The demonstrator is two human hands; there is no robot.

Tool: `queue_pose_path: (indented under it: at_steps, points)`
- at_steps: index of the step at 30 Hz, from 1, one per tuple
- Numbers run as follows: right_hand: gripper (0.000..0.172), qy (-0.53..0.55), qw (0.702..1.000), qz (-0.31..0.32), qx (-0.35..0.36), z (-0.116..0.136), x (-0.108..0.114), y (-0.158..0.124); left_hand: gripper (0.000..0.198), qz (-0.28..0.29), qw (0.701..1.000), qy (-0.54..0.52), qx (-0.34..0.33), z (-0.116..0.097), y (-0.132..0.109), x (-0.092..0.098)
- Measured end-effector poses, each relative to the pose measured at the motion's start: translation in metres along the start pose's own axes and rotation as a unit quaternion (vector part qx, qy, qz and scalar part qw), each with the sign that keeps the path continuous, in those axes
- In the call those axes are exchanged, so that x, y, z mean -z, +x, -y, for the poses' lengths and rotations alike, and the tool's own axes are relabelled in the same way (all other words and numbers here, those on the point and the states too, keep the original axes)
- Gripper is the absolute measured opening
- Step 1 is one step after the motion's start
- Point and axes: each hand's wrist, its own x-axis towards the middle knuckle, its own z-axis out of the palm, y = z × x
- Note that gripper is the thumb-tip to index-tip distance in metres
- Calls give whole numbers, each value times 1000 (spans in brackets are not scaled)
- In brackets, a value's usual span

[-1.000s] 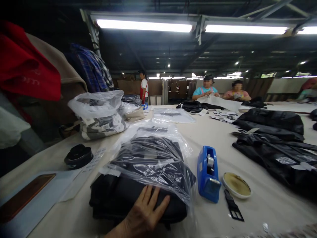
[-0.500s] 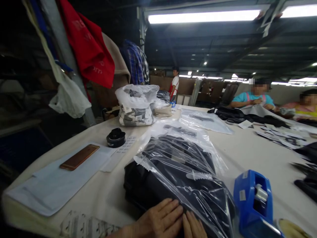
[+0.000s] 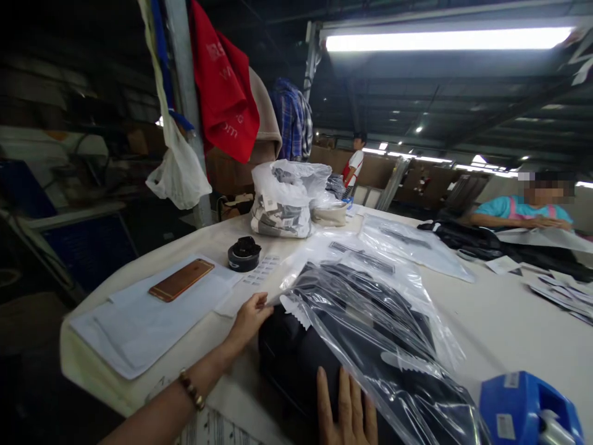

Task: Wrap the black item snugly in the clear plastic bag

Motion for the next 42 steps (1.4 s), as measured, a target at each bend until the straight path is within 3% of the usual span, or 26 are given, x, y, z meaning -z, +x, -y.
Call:
queue_pose_path:
  at_steps: [4, 7, 11, 17, 20, 23, 26, 31, 33, 36, 39, 42]
  points:
    - [76, -34, 999, -3, 25, 11, 2, 15, 9, 38, 999, 26, 29, -4, 15, -9]
    - [74, -71, 994, -14, 77, 5, -1, 21, 19, 51, 996, 61, 34, 0, 21, -7]
    - [68, -77, 988, -7, 135, -22, -3, 24, 24, 36, 994, 105, 21, -2, 22, 1]
    - [71, -72, 995, 24, 60, -47, 2, 32, 23, -8, 992, 94, -83, -26, -4, 28]
    - [74, -58, 997, 44, 33, -48, -3, 28, 25, -8, 994, 59, -95, -21, -26, 36]
    - [71, -39, 997, 29, 56, -49, -11, 19, 16, -20, 999, 14, -41, -1, -45, 27]
    - [64, -33, 997, 7, 62, -49, -14, 17, 4, 0, 998, -45, 51, 17, -58, 3]
    - [53, -14, 998, 15, 52, -54, -2, 34, 11, 92, 970, -146, 172, 13, -67, -33]
    - [56, -2, 999, 27, 42, -60, 4, 41, 11, 113, 961, -169, 188, 4, -68, -30]
    - [59, 22, 999, 38, 20, -71, 11, 50, 9, 120, 958, -184, 186, -4, -71, -5]
    - [61, 54, 998, 43, -7, -76, 15, 55, 24, 114, 960, -192, 170, -3, -79, 19]
    - [57, 47, 999, 28, -3, -65, 14, 53, 39, 88, 950, -228, 194, 4, -93, 20]
